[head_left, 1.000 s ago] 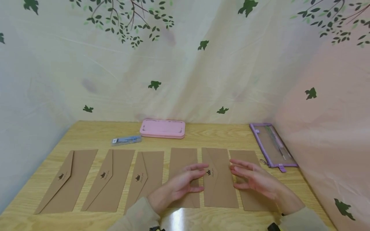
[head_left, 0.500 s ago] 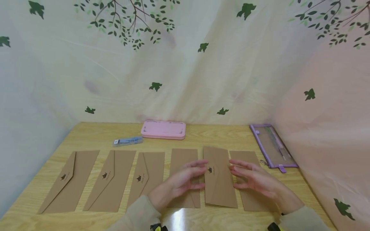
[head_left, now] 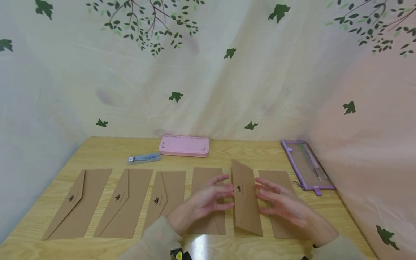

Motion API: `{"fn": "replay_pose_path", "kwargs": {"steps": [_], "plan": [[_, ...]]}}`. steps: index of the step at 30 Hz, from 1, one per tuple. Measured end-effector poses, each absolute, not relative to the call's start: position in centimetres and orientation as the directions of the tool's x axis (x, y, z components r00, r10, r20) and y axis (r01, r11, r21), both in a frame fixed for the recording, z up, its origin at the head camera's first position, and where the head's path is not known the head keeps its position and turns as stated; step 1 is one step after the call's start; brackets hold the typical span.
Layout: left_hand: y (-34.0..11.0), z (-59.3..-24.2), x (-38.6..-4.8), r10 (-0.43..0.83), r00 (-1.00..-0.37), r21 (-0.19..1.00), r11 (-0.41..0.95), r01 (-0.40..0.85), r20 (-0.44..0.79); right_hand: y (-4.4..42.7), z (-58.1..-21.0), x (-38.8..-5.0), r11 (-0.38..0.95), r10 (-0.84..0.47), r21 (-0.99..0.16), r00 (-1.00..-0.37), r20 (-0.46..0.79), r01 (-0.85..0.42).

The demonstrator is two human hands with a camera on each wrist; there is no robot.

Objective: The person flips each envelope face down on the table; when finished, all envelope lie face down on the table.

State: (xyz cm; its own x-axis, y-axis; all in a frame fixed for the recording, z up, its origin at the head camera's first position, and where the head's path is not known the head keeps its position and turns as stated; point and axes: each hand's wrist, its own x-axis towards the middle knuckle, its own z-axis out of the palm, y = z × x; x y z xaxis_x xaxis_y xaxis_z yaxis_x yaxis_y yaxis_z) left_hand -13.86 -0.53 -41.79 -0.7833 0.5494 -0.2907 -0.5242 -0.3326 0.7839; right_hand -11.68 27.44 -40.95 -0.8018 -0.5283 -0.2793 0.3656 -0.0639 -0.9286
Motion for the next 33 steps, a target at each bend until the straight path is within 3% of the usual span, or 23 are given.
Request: {"fn": "replay_pose_path", "kwargs": {"steps": [33], "plan": [[1.3, -42.5, -13.8, 0.608, -0.742, 0.787, -0.295, -0.541, -0.283, 25.2, -40.9, -10.9, -0.087, -0.506, -0.930, -0.820, -0.268, 0.357]]}}
